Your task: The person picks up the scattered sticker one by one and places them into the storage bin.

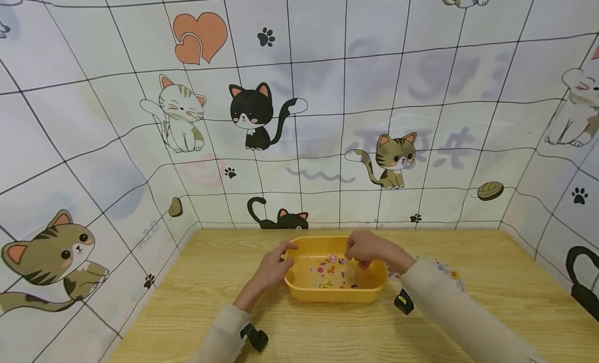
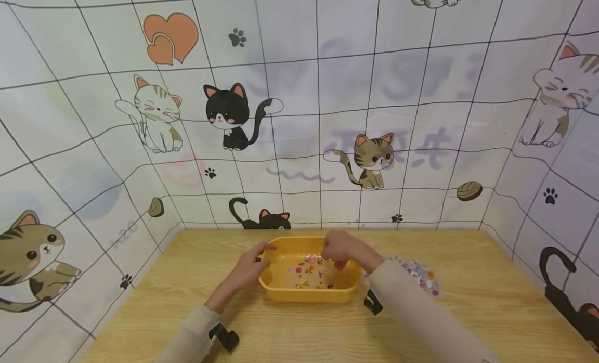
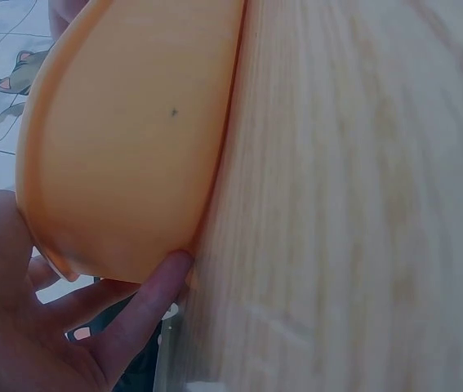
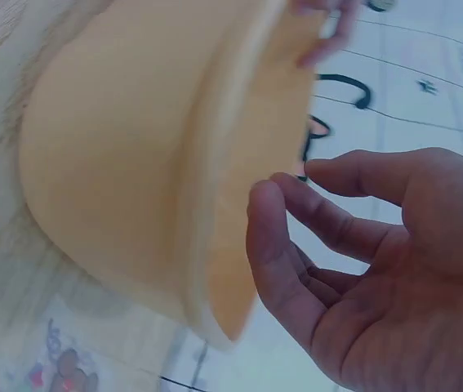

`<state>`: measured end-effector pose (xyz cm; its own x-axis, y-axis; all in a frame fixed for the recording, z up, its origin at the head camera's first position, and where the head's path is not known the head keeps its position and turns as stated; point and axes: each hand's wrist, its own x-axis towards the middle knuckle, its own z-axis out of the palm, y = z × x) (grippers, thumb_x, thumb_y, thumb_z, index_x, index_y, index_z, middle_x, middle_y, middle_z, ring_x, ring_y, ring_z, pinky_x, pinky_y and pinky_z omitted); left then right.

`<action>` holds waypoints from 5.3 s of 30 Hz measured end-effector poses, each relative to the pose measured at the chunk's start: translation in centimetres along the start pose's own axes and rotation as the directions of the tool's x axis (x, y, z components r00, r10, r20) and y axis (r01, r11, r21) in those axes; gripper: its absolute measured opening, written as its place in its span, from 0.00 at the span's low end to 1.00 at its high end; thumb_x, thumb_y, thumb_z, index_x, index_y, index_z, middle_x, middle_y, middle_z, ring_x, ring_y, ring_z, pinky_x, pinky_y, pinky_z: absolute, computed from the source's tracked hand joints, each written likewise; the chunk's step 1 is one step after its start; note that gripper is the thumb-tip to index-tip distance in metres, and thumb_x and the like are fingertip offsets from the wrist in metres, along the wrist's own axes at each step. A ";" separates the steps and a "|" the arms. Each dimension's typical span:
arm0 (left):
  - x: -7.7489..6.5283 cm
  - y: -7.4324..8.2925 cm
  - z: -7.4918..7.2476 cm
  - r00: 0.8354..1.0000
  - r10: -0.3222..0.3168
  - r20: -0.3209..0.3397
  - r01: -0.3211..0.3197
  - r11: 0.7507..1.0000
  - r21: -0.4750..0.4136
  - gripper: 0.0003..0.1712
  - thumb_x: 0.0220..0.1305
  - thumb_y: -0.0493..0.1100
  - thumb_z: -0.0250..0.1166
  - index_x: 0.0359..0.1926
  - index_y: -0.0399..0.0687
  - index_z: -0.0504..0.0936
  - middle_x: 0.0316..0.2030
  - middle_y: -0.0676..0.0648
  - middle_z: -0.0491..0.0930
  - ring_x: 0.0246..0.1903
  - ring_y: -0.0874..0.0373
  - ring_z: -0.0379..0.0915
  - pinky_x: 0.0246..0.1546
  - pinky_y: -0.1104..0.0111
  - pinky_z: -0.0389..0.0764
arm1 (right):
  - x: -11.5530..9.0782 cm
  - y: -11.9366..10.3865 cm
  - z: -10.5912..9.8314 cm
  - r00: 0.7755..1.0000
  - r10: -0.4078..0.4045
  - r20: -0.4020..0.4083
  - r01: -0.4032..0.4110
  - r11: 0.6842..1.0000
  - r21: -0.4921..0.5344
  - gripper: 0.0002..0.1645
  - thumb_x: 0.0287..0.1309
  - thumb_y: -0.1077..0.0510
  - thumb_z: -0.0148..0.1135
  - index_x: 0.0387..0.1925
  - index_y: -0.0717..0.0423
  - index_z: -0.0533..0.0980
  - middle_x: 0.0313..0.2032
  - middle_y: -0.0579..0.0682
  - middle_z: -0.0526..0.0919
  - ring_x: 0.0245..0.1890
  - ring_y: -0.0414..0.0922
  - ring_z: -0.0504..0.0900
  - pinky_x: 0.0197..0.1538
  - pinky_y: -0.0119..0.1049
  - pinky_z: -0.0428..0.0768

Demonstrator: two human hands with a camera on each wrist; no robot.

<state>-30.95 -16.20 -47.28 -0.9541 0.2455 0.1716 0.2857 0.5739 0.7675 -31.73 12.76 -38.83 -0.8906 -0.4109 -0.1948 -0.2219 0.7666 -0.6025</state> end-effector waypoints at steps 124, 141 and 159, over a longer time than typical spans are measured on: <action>-0.1 0.3 -0.1 1.000 -0.009 0.003 0.009 1.000 -0.003 0.21 0.69 0.37 0.56 0.61 0.49 0.79 0.65 0.34 0.76 0.49 0.41 0.82 0.28 0.65 0.85 | -10.6 19.1 -4.0 0.934 0.109 -0.340 -0.178 0.968 -0.177 0.24 0.51 0.61 0.71 0.49 0.69 0.80 0.38 0.66 0.84 0.30 0.49 0.73 0.32 0.42 0.72; 0.0 0.1 0.0 1.000 0.003 0.002 -0.003 1.000 0.018 0.20 0.70 0.37 0.57 0.61 0.49 0.79 0.65 0.37 0.77 0.49 0.42 0.82 0.39 0.58 0.87 | -10.6 18.8 -4.0 0.935 0.156 -0.318 -0.200 0.974 -0.108 0.40 0.50 0.63 0.75 0.60 0.78 0.67 0.33 0.59 0.83 0.30 0.48 0.79 0.35 0.44 0.77; 0.0 -0.1 -0.1 1.000 0.012 -0.004 -0.012 1.000 0.024 0.20 0.70 0.37 0.57 0.61 0.50 0.79 0.65 0.38 0.77 0.48 0.44 0.83 0.42 0.58 0.86 | -10.6 19.7 -3.8 0.955 0.141 -0.261 -0.130 0.990 0.060 0.10 0.56 0.65 0.67 0.39 0.67 0.78 0.35 0.56 0.84 0.32 0.45 0.78 0.32 0.39 0.78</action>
<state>-31.03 -16.31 -47.34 -0.9510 0.2492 0.1830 0.2989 0.5895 0.7505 -28.15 34.09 -45.71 -0.9854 -0.1557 -0.0686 -0.0807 0.7826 -0.6172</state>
